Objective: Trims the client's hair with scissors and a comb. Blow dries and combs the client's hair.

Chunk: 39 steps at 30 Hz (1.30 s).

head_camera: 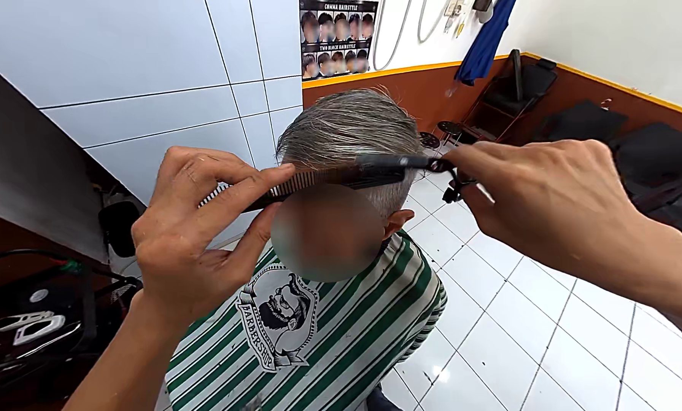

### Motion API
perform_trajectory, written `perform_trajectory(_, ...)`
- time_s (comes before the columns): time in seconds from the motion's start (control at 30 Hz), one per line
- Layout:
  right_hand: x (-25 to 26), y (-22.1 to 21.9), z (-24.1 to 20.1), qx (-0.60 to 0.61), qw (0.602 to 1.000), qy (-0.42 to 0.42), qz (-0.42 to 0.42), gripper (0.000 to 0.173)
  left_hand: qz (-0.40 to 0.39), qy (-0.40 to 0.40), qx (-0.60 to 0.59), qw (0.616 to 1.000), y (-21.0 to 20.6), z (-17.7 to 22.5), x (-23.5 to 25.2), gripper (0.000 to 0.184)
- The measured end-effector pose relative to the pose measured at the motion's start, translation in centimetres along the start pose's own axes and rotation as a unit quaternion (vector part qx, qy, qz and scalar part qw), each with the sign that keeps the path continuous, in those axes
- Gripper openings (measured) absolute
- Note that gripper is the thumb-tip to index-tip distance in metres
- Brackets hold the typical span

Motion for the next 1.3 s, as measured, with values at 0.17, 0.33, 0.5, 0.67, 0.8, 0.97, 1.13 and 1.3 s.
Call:
perform_trajectory(0.17,-1.6,1.7,2.3,0.070,0.991,-0.082,0.084,0.021,0.027,0.058,0.000,0.998,0.4,0.8,-3.1,0.033)
perform_trajectory(0.33,-2.5,0.4,2.4,0.055,0.997,-0.050,0.035,0.019,-0.022,0.061,-0.062,0.996,-2.3,1.7,-4.1,0.024)
perform_trajectory(0.5,-1.2,0.1,-0.5,0.053,0.997,-0.022,-0.045,0.027,-0.021,0.061,-0.052,0.997,-1.1,0.4,-2.1,0.029)
perform_trajectory(0.67,0.2,1.6,-2.8,0.060,0.996,-0.026,-0.062,0.025,-0.021,0.048,-0.022,0.998,-0.2,0.2,-0.4,0.030)
perform_trajectory(0.8,0.3,1.3,-2.7,0.043,0.998,-0.013,-0.042,0.025,-0.018,0.044,-0.018,0.999,0.1,0.2,-0.1,0.031)
perform_trajectory(0.97,-0.1,-0.5,-0.9,-0.010,0.999,-0.009,-0.031,0.018,-0.016,0.038,-0.021,0.999,0.1,0.5,-0.1,0.031)
perform_trajectory(1.13,0.2,1.8,-2.9,0.049,0.999,-0.019,-0.011,0.018,-0.017,0.048,-0.012,0.999,0.6,0.3,-0.1,0.032)
perform_trajectory(1.3,-3.2,-1.3,2.1,0.178,0.981,-0.050,0.060,0.023,0.099,0.172,-0.013,0.980,3.5,-1.7,-3.1,0.039)
Point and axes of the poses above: each hand's wrist, its own x-axis towards the middle knuckle, its own y-axis out of the back of the hand, z = x × y, the point moved 7 cm from there along x, towards the middle knuckle, and after that the axes turned 6 degrees about -z, right-handed, at the moved point
